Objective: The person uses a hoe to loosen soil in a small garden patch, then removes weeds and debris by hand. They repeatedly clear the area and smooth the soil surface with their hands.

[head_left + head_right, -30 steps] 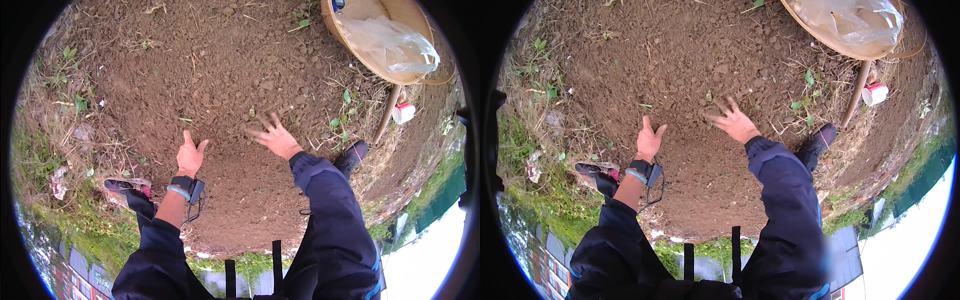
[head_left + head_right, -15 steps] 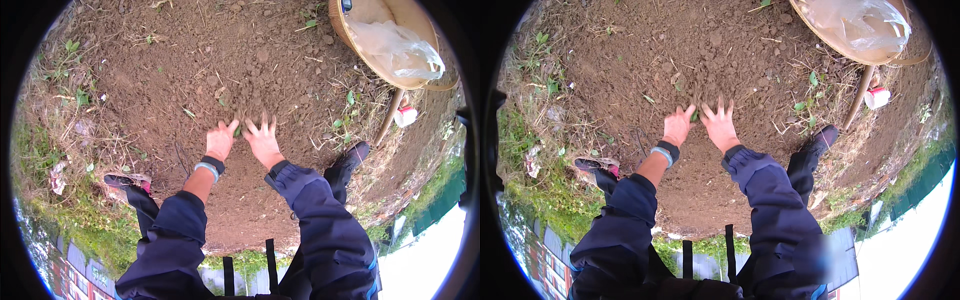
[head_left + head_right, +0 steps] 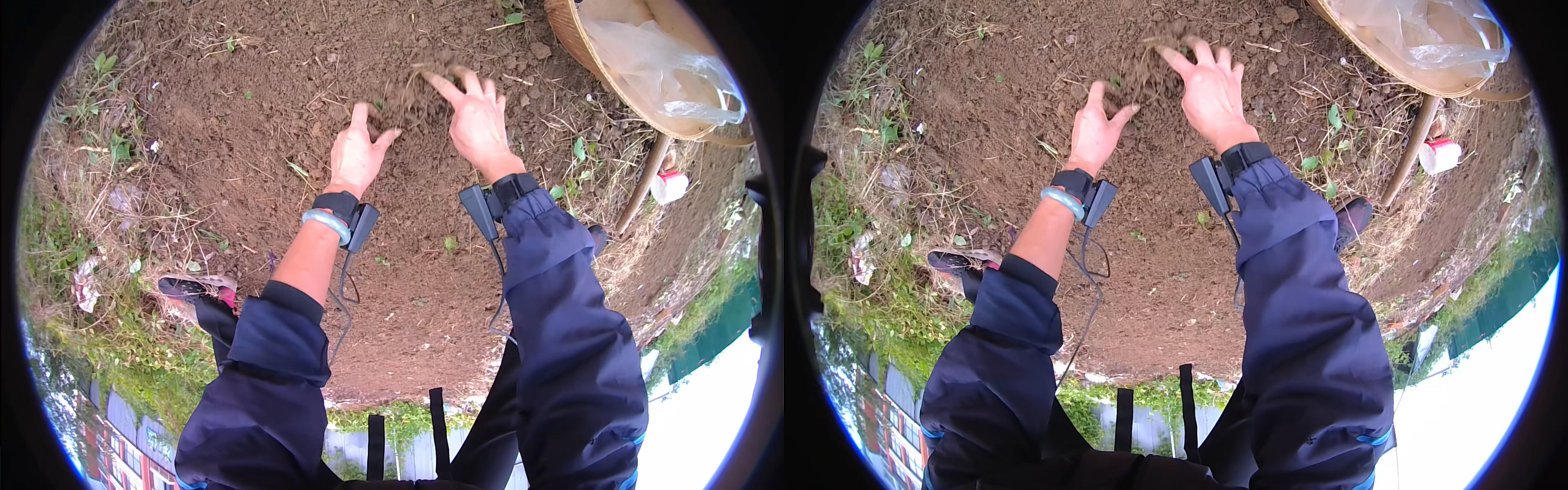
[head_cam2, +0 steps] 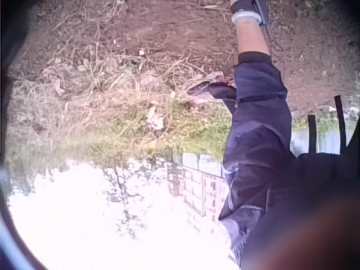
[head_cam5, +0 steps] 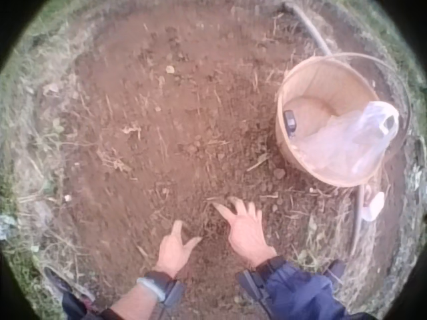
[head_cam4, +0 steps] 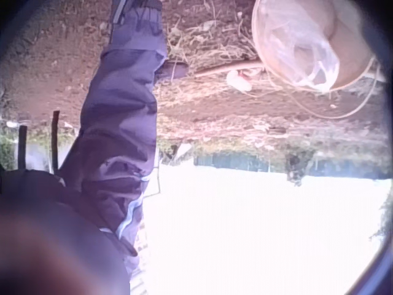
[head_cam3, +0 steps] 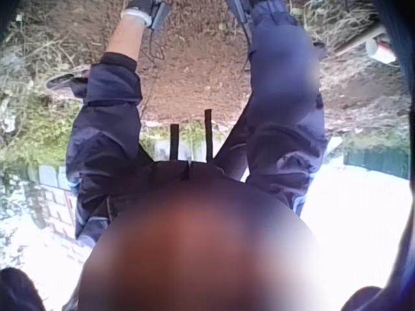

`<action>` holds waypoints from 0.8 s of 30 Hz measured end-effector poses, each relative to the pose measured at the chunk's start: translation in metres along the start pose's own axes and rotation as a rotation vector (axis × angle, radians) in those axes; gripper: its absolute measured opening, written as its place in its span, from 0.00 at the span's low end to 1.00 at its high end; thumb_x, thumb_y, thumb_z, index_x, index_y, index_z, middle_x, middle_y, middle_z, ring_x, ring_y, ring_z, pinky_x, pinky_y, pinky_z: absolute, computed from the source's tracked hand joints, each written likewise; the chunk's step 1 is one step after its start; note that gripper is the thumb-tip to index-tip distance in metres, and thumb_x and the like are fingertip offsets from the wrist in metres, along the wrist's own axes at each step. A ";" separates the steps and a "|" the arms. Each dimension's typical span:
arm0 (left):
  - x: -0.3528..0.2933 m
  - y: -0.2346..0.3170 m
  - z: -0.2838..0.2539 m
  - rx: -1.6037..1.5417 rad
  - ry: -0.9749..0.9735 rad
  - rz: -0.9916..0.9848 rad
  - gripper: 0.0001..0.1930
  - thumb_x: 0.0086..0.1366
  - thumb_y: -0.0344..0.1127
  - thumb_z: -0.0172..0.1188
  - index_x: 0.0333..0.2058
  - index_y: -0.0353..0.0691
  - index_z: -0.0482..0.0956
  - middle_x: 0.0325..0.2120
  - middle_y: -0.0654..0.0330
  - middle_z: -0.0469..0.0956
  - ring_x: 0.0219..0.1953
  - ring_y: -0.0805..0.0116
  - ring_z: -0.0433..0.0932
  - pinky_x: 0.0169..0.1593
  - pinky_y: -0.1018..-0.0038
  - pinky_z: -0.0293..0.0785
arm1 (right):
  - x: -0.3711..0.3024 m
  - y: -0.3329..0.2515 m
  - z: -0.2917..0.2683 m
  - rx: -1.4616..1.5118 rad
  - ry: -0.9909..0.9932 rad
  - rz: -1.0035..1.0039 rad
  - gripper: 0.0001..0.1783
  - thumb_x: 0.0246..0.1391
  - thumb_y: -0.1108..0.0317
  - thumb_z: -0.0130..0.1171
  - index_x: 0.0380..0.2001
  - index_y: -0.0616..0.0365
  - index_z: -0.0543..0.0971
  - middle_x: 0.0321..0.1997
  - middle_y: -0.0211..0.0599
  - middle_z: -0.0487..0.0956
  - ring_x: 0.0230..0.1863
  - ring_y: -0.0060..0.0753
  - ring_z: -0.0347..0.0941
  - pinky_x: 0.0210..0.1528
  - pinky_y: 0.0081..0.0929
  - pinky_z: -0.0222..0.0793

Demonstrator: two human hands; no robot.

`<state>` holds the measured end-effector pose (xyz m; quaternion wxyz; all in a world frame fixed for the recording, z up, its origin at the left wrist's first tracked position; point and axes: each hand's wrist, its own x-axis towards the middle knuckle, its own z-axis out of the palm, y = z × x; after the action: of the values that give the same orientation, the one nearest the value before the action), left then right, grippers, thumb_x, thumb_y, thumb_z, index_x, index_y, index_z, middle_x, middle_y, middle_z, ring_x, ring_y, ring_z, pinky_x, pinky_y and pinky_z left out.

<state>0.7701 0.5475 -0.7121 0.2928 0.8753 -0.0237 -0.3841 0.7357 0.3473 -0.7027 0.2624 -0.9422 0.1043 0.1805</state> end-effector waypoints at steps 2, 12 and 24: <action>0.007 0.010 -0.002 0.089 0.056 0.096 0.24 0.58 0.46 0.65 0.47 0.42 0.66 0.23 0.49 0.79 0.28 0.47 0.79 0.33 0.58 0.73 | 0.004 -0.002 0.002 -0.047 0.196 -0.039 0.41 0.44 0.81 0.50 0.61 0.26 0.66 0.71 0.39 0.54 0.68 0.65 0.45 0.66 0.66 0.44; -0.073 -0.055 0.039 0.358 -0.202 -0.040 0.11 0.67 0.45 0.51 0.44 0.48 0.68 0.28 0.48 0.80 0.32 0.45 0.79 0.34 0.56 0.75 | -0.220 -0.019 0.070 -0.130 -0.488 0.122 0.25 0.46 0.74 0.53 0.51 0.47 0.75 0.63 0.38 0.61 0.55 0.56 0.61 0.53 0.47 0.64; -0.076 -0.019 0.043 0.195 -0.190 -0.251 0.20 0.64 0.47 0.55 0.49 0.45 0.63 0.26 0.41 0.79 0.34 0.39 0.78 0.38 0.51 0.73 | -0.174 -0.025 0.024 0.288 -0.222 0.311 0.13 0.52 0.63 0.63 0.29 0.64 0.75 0.31 0.54 0.73 0.32 0.58 0.71 0.34 0.43 0.68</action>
<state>0.6836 0.5621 -0.6954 0.1527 0.8555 0.0212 -0.4943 0.5773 0.3989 -0.6418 0.3732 -0.8420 0.2432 0.3045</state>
